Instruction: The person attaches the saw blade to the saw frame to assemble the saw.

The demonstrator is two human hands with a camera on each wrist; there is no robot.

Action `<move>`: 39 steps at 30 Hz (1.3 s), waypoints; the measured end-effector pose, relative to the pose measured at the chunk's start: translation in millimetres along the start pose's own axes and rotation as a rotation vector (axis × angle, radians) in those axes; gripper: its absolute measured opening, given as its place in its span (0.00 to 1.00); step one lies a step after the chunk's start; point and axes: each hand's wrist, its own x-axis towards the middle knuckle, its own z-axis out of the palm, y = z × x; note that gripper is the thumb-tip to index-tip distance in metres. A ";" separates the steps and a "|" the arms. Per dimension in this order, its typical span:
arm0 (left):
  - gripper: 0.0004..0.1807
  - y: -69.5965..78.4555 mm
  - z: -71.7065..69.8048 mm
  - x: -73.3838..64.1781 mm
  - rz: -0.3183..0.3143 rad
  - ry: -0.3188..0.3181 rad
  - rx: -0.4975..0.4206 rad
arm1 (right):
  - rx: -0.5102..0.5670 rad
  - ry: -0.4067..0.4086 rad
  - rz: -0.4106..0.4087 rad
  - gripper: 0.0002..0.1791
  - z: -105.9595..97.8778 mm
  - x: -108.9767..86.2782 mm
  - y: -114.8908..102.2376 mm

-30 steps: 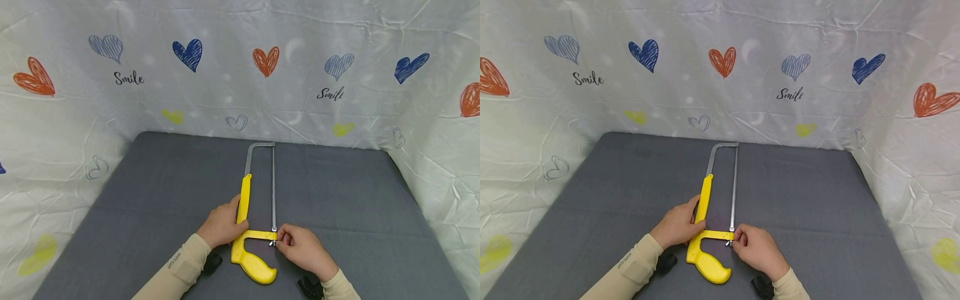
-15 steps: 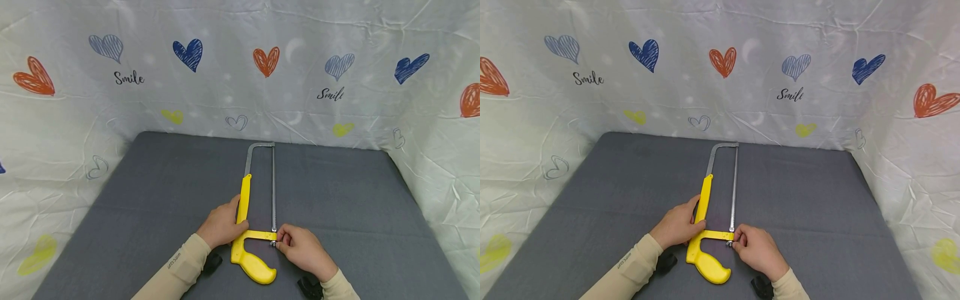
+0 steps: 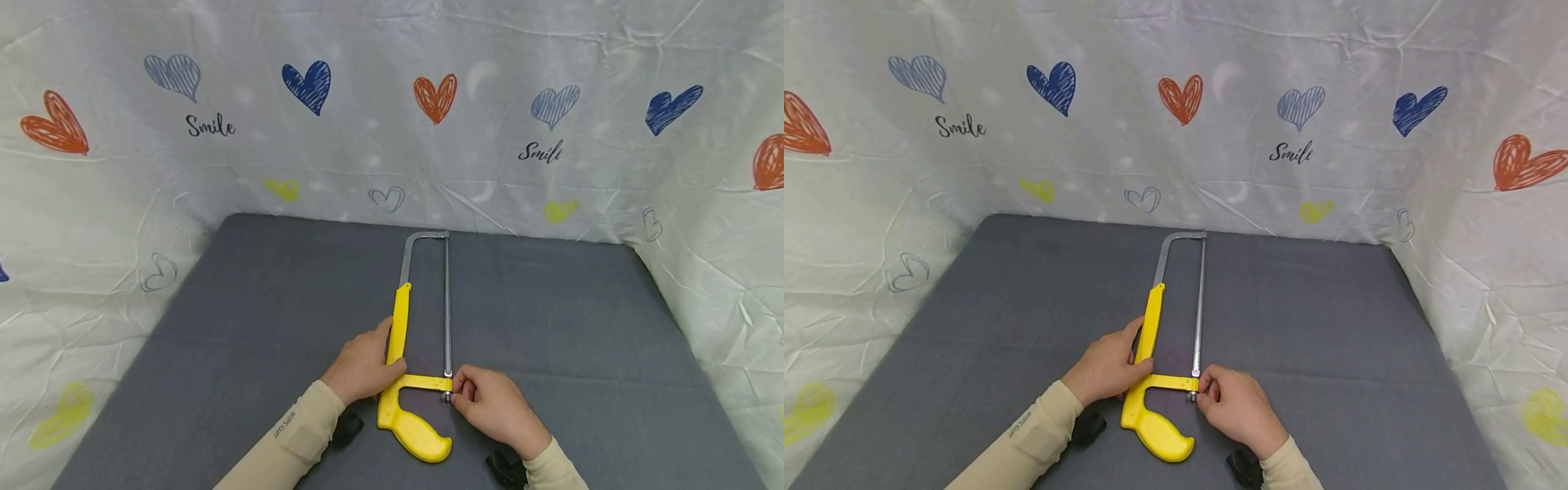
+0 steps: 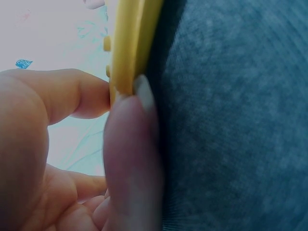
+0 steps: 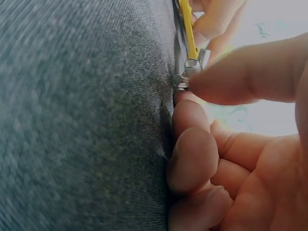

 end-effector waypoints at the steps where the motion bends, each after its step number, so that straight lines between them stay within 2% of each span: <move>1: 0.48 0.0 -0.1 0.0 0.000 0.000 -0.001 | -0.004 0.005 0.003 0.08 -0.2 0.4 -0.2; 6: 0.49 -0.4 -0.2 -0.3 0.003 0.000 -0.010 | 0.011 0.003 0.046 0.09 -0.1 1.4 -1.3; 11: 0.49 -0.4 -0.1 0.0 0.006 0.004 -0.003 | 0.040 0.000 0.104 0.19 1.3 1.8 -3.8; 14: 0.49 0.2 -0.6 0.4 0.009 0.007 0.003 | 0.043 0.012 0.121 0.21 2.6 2.3 -5.1; 30: 0.49 1.1 -0.4 1.0 0.024 0.013 0.019 | 0.030 0.007 0.097 0.16 1.3 1.3 -4.6; 39: 0.49 1.8 -1.1 1.5 0.011 -0.007 -0.012 | 0.018 -0.005 0.083 0.12 0.0 2.4 -2.4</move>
